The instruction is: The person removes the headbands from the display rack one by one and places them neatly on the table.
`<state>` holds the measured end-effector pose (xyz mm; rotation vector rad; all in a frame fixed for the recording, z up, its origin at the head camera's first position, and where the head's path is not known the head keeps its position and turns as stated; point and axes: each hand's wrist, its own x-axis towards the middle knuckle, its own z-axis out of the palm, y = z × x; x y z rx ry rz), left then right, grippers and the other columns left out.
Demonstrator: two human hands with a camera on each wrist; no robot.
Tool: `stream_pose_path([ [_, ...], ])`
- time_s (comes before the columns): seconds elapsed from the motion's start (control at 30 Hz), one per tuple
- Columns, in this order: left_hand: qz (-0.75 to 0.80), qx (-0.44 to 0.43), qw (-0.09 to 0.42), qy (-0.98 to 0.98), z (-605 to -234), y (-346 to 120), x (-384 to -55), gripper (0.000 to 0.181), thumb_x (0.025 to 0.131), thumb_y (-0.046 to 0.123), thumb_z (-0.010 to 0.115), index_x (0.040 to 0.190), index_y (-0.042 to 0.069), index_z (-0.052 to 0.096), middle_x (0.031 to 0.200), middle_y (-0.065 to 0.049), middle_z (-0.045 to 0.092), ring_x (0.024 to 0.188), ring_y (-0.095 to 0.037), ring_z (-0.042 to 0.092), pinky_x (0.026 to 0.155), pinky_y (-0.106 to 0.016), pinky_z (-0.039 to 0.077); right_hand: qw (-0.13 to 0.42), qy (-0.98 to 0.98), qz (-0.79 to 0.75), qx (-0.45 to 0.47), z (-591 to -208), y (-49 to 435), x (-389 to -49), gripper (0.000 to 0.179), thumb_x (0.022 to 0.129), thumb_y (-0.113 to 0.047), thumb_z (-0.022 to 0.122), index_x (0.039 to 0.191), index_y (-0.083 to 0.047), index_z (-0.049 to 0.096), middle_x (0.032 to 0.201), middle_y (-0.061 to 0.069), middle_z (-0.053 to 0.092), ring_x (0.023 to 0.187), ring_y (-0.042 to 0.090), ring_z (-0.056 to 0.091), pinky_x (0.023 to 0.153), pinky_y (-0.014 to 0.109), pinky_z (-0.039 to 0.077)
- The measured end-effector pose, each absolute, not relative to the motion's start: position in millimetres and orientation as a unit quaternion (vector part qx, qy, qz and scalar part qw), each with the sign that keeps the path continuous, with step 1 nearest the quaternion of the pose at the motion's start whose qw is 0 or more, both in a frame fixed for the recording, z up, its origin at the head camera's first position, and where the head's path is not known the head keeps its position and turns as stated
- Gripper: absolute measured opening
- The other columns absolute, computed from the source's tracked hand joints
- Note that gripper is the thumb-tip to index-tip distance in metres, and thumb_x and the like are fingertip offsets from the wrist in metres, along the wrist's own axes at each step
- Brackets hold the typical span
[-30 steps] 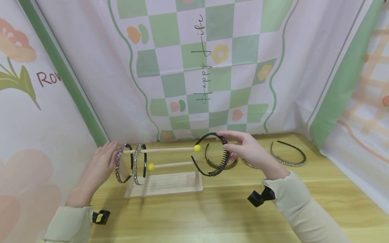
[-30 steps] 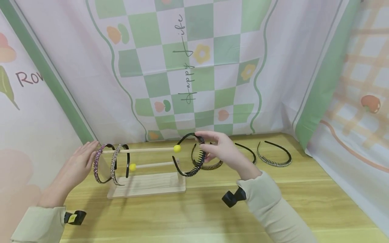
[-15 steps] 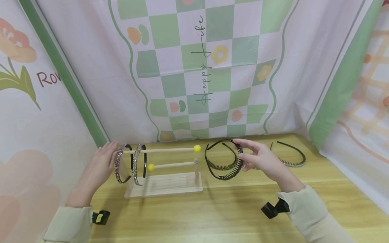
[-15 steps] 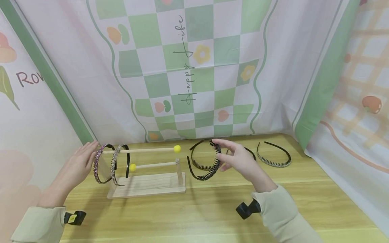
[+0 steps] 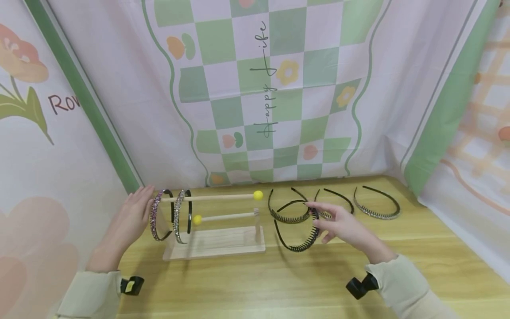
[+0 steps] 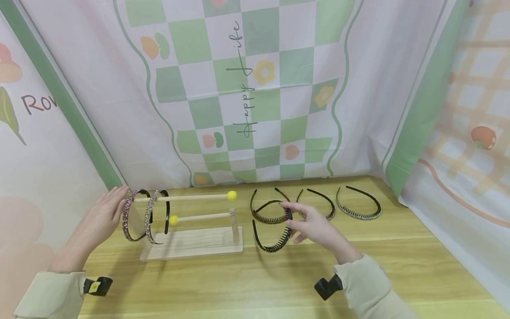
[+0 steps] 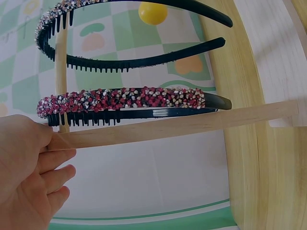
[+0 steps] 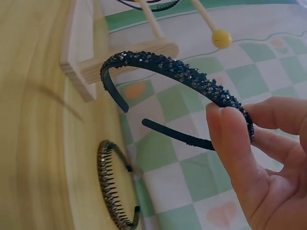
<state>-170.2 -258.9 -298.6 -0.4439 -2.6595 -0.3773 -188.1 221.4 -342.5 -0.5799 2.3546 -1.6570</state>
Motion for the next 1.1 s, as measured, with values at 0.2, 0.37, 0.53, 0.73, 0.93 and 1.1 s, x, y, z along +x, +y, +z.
stream_pose_path([
  [0.2,-0.137,-0.157,0.203,-0.957,-298.1,-258.9,-170.3,0.04,0.099,0.007,0.038,0.133,-0.013,0.035,0.135,-0.033,0.034,0.125,-0.048,0.028,0.11,-0.05,0.01,0.113,0.81,-0.545,-0.184,-354.5,222.8,-188.8,0.054,0.088,-0.004,0.059,0.138,0.0,0.038,0.137,0.037,0.023,0.064,0.037,0.059,0.056,0.047,0.055],
  [0.37,-0.134,-0.151,0.193,-0.96,-297.7,-259.6,-171.0,0.041,0.099,0.008,0.037,0.134,-0.013,0.033,0.136,-0.032,0.033,0.126,-0.047,0.027,0.11,-0.049,0.009,0.118,0.824,-0.528,-0.168,-363.5,224.9,-190.3,0.055,0.087,-0.002,0.059,0.138,-0.002,0.039,0.131,0.035,0.029,0.058,0.03,0.057,0.054,0.047,0.054],
  [0.53,-0.133,-0.152,0.195,-0.96,-298.2,-260.3,-171.5,0.041,0.099,0.008,0.037,0.134,-0.013,0.034,0.136,-0.032,0.033,0.126,-0.048,0.027,0.11,-0.049,0.01,0.127,0.833,-0.512,-0.166,-368.6,226.0,-189.6,0.056,0.086,-0.003,0.058,0.138,-0.003,0.039,0.112,0.027,0.039,0.059,0.03,0.059,0.053,0.048,0.054],
  [0.73,-0.131,-0.154,0.198,-0.959,-298.4,-260.1,-171.4,0.04,0.099,0.008,0.038,0.133,-0.013,0.034,0.135,-0.033,0.033,0.125,-0.048,0.028,0.11,-0.05,0.011,0.157,0.821,-0.522,-0.168,-372.6,228.8,-188.4,0.051,0.085,-0.003,0.061,0.133,0.0,0.043,0.09,0.018,0.044,0.06,0.03,0.061,0.055,0.048,0.055],
  [0.93,-0.132,-0.158,0.203,-0.957,-298.8,-259.8,-172.2,0.04,0.098,0.006,0.039,0.133,-0.014,0.035,0.135,-0.033,0.034,0.125,-0.048,0.028,0.109,-0.051,0.012,0.182,0.827,-0.502,-0.174,-377.0,232.6,-187.0,0.037,0.086,-0.011,0.064,0.117,0.005,0.052,0.074,0.017,0.058,0.054,0.029,0.061,0.052,0.047,0.055],
  [1.1,-0.132,-0.154,0.196,-0.959,-298.9,-260.5,-171.9,0.04,0.099,0.007,0.038,0.133,-0.013,0.034,0.135,-0.033,0.033,0.126,-0.048,0.027,0.109,-0.051,0.011,0.214,0.829,-0.474,-0.202,-384.1,235.1,-186.8,0.021,0.088,-0.013,0.062,0.1,0.002,0.055,0.069,0.017,0.062,0.051,0.026,0.061,0.047,0.043,0.055],
])
